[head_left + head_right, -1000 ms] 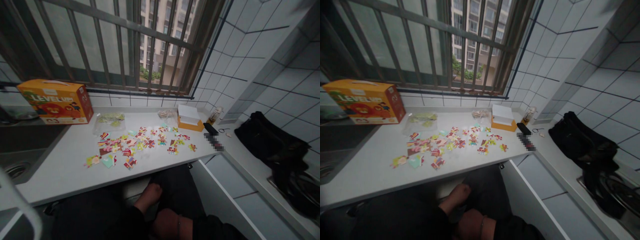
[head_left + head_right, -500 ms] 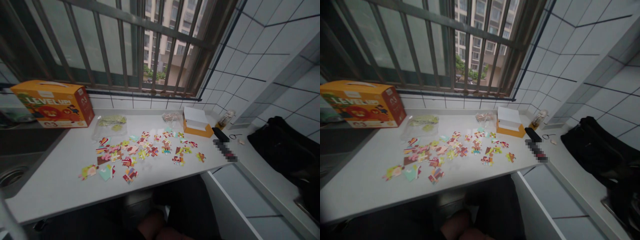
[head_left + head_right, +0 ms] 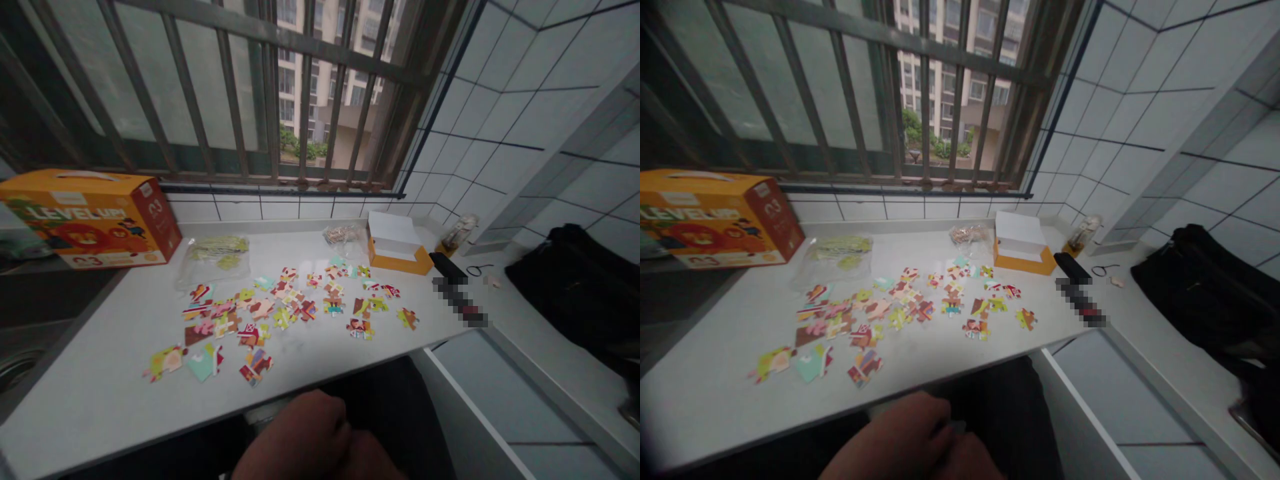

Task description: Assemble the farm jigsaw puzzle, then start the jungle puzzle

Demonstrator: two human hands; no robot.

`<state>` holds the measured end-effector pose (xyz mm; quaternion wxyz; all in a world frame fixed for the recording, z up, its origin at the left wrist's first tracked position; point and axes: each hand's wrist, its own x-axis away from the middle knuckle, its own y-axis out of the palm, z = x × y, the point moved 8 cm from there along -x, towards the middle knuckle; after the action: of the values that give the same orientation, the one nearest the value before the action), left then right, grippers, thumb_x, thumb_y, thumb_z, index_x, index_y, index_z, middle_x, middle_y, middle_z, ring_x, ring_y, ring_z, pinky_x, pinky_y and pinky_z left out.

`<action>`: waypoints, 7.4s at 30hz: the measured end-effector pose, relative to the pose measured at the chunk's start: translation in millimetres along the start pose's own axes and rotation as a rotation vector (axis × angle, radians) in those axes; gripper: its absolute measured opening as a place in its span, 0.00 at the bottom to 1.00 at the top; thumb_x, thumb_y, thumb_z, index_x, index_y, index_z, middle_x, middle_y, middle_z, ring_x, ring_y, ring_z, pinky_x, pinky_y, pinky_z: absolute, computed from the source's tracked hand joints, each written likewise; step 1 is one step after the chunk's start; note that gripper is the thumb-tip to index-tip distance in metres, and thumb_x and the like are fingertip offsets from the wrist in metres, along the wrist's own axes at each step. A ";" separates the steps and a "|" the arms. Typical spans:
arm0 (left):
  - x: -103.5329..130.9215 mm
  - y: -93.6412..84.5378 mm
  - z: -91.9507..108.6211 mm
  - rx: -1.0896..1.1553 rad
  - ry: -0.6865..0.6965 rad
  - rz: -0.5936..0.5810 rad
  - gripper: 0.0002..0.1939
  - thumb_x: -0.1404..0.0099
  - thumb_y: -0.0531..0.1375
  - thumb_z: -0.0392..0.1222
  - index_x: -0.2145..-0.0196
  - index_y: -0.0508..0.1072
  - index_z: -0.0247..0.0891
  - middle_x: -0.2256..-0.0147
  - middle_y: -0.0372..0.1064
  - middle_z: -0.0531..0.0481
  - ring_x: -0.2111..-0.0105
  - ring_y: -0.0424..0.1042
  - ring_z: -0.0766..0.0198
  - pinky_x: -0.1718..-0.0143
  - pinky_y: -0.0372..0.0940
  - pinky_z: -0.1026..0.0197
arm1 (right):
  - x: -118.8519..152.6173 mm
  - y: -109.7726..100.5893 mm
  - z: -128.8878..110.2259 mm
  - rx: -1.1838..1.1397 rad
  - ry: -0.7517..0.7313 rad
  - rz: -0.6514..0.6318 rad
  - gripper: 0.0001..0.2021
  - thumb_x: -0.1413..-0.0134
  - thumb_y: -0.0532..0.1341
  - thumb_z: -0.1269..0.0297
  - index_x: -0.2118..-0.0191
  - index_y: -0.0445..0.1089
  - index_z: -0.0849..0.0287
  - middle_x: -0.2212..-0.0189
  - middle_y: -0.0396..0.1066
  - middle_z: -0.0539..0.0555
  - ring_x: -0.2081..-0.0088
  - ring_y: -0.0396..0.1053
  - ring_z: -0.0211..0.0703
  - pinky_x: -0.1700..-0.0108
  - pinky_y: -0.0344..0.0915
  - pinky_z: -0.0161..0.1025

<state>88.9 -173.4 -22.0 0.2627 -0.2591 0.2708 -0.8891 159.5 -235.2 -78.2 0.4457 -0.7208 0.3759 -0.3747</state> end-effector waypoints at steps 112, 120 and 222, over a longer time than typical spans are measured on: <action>-49.4 -152.5 -69.6 -0.455 0.041 0.564 0.17 0.27 0.63 0.28 0.48 0.84 0.44 0.45 0.82 0.44 0.46 0.79 0.45 0.41 0.72 0.39 | -156.9 -160.1 84.2 -0.451 0.271 0.303 0.08 0.37 0.73 0.62 0.62 0.74 0.55 0.72 0.77 0.47 0.69 0.73 0.40 0.66 0.58 0.37; -46.5 -149.9 -71.3 -0.453 0.050 0.598 0.18 0.27 0.61 0.27 0.47 0.84 0.44 0.43 0.81 0.44 0.44 0.78 0.46 0.39 0.71 0.38 | -155.6 -157.6 90.5 -0.369 0.319 0.245 0.10 0.35 0.73 0.57 0.62 0.75 0.54 0.73 0.76 0.48 0.70 0.73 0.41 0.67 0.55 0.38; -41.1 -132.2 -46.1 -0.344 0.130 0.464 0.24 0.32 0.69 0.43 0.39 0.75 0.45 0.31 0.71 0.39 0.30 0.69 0.41 0.24 0.56 0.27 | -153.6 -163.0 89.0 -0.082 0.395 0.264 0.11 0.22 0.60 0.54 0.47 0.72 0.54 0.62 0.82 0.55 0.58 0.80 0.51 0.62 0.57 0.41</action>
<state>47.8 -37.9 13.4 0.3933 -0.1736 0.4856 -0.7611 204.3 -16.4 12.3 0.3787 -0.5958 0.5616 -0.4315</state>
